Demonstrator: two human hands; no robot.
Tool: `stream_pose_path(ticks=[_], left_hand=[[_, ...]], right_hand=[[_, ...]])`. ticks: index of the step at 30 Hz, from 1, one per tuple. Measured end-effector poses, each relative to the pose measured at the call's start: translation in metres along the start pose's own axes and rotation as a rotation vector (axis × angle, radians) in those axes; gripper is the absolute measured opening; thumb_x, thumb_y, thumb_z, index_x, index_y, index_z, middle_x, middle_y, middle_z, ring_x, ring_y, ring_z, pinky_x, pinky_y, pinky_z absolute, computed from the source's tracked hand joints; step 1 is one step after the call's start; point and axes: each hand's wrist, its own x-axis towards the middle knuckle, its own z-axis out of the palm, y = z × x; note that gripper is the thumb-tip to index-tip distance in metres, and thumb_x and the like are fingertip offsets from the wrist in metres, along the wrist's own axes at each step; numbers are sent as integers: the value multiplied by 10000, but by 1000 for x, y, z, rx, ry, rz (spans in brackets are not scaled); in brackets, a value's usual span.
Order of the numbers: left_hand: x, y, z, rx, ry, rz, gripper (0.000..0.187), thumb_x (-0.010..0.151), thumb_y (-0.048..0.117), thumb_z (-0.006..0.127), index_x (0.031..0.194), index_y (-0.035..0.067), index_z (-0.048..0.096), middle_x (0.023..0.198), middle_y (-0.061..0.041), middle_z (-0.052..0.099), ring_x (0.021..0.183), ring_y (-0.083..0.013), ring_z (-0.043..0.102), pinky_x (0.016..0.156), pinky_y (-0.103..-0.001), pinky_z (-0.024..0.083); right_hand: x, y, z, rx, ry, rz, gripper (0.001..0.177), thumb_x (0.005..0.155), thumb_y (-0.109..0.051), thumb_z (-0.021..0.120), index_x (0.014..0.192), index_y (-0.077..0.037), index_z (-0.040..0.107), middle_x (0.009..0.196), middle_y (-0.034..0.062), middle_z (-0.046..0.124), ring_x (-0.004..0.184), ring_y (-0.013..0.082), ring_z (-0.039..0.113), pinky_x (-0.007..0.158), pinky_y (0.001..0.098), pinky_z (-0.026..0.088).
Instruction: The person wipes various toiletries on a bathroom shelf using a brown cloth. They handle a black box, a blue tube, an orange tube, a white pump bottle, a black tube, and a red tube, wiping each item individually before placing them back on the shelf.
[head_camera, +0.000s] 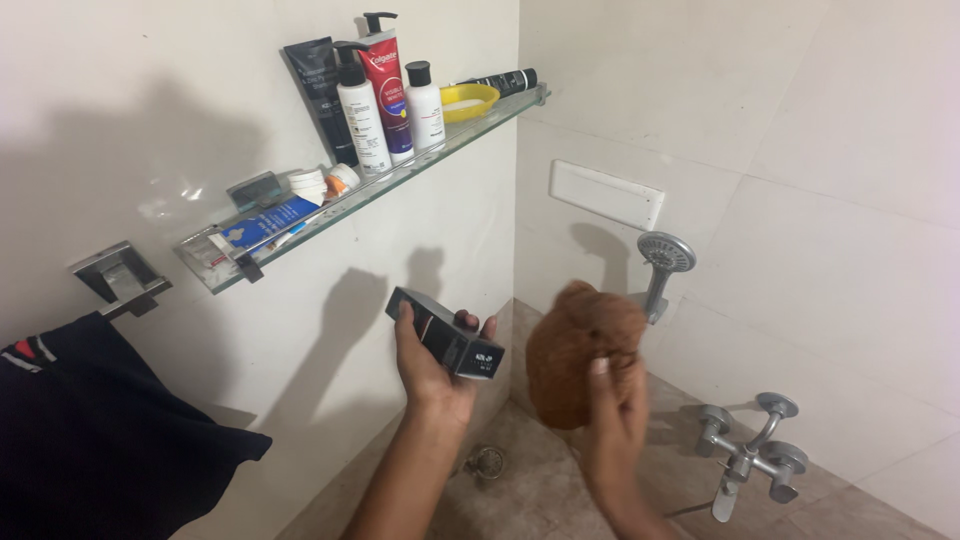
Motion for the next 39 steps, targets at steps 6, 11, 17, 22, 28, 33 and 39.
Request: stream_pose_path(ticks=[6, 11, 17, 22, 28, 33, 39], left_hand=[[15, -15, -5, -4, 40, 35, 435, 1015, 499, 460, 1162, 91, 492, 982, -124, 581, 844, -240, 648, 832, -428, 586], [6, -17, -2, -41, -32, 50, 504, 1009, 530, 510, 1216, 79, 421, 1003, -111, 550, 870, -268, 631, 729, -410, 586], [-25, 2, 9, 261, 37, 417, 741, 1014, 447, 532, 1639, 342, 149, 1161, -140, 505, 993, -301, 598, 771, -539, 610], [-18, 6, 2, 703, -195, 1006, 728, 1067, 532, 381, 1601, 71, 203, 1503, -191, 407, 1341, -266, 459, 1096, -390, 392], [-7, -1, -2, 835, -404, 942, 766, 1089, 615, 250, 1579, 26, 269, 1538, -198, 381, 1402, -284, 431, 1159, -401, 370], [-7, -8, -10, 782, -492, 708, 707, 1056, 559, 296, 1532, 35, 302, 1375, -188, 487, 1243, -291, 540, 1024, -405, 488], [-11, -13, -38, 765, -686, 571, 603, 1122, 450, 438, 1596, 95, 322, 1349, -217, 523, 1189, -298, 555, 927, -443, 472]], right_hand=[[-13, 5, 14, -609, -268, -607, 603, 848, 132, 481, 1443, 38, 460, 1476, 274, 468, 1434, 406, 468, 1201, 500, 406], [-3, 24, 9, -859, -511, -937, 495, 812, 99, 585, 1291, -25, 590, 1481, 238, 500, 1379, 451, 502, 1145, 520, 448], [10, 35, -5, -933, -434, -552, 462, 805, 119, 547, 1211, -55, 681, 1411, 177, 611, 1253, 372, 635, 1013, 448, 562], [15, 3, -8, -668, -221, -464, 594, 807, 197, 378, 1293, -16, 645, 1404, 236, 580, 1328, 397, 581, 1142, 486, 498], [6, -9, 13, -638, -587, -792, 605, 849, 7, 512, 1452, -32, 492, 1489, 244, 487, 1408, 435, 476, 1206, 583, 372], [11, -6, 21, -910, -874, -864, 599, 886, -64, 529, 1484, -56, 495, 1604, 215, 408, 1500, 417, 363, 1188, 603, 360], [45, -22, 25, -832, -629, -544, 521, 920, -34, 483, 1437, -35, 546, 1534, 191, 500, 1452, 352, 445, 1178, 508, 388]])
